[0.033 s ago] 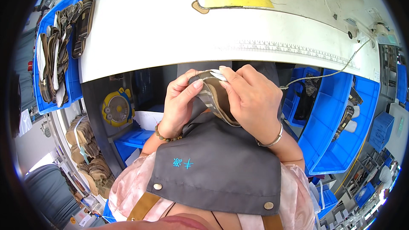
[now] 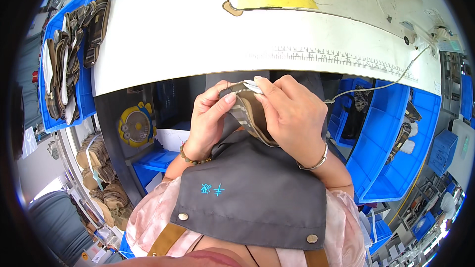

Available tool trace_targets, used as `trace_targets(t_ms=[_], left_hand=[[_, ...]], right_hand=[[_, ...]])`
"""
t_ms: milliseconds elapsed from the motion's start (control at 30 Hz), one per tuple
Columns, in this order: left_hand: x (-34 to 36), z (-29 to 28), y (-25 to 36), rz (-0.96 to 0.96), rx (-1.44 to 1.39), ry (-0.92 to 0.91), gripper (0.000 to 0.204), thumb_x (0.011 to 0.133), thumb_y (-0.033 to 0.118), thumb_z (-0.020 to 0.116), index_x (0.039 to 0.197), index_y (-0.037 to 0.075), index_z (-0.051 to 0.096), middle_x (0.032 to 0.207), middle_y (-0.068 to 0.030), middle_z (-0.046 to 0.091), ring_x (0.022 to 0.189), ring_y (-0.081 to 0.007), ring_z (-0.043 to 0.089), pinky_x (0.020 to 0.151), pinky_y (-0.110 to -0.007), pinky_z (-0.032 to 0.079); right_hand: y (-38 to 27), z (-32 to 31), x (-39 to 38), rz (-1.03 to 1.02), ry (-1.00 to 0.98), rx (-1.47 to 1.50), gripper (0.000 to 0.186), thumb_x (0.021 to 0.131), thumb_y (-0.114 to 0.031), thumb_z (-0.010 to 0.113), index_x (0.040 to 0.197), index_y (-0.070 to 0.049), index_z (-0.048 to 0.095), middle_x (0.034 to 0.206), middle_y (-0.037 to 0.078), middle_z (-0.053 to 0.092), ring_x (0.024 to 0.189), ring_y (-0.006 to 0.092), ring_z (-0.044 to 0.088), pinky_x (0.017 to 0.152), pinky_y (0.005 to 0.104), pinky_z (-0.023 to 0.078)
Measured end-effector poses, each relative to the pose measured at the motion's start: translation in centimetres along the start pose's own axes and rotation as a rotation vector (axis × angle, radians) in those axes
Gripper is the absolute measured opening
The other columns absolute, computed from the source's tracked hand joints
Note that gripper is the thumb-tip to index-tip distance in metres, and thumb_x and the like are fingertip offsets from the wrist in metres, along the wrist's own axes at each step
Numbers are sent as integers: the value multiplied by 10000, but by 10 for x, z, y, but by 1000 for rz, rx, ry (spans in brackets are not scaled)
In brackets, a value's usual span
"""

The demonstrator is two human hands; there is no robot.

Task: The recorder uses an industrial sewing machine to assemble and finish leather pouches, including trimming threads and stitching edges.

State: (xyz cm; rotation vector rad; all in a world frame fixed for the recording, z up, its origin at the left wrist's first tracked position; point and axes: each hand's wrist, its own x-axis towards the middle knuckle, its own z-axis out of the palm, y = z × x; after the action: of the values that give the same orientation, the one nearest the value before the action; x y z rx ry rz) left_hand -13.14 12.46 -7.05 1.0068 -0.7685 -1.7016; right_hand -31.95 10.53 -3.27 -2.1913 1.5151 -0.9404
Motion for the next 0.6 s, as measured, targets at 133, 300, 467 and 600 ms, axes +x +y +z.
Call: trace_targets(t_ms=[133,300,467,600], left_hand=[[1,-3,1,24,-9,-24,204,968,69,614,1127,-35,689,1018,-27,640,953,-104,579,866,-258,447],[1,-7,2,63,59,-61,171,974,57,629,1103,-17,712,997,-22,613,902,-82,567,802,-236,471],[1,-7,4,64,75,-77,168,965,48,637,1099,-20,711,989,-28,612,906,-86,571,809,-239,471],[0,3,9,105,162,-48,174,933,6,654,1095,-19,711,993,-43,621,900,-92,577,791,-241,472]], right_hand=[[-1,4,-1,-7,32,15,285,757,-80,764,1040,-96,734,761,27,598,599,188,594,531,310,454],[6,12,-2,-37,89,92,288,752,-56,760,1035,-96,733,741,31,597,578,191,589,511,297,449],[3,10,0,-101,73,182,339,636,-32,730,970,-89,713,674,29,530,512,177,539,463,292,422],[14,22,2,-376,186,56,378,607,-88,726,984,-70,707,647,11,480,494,140,498,437,280,383]])
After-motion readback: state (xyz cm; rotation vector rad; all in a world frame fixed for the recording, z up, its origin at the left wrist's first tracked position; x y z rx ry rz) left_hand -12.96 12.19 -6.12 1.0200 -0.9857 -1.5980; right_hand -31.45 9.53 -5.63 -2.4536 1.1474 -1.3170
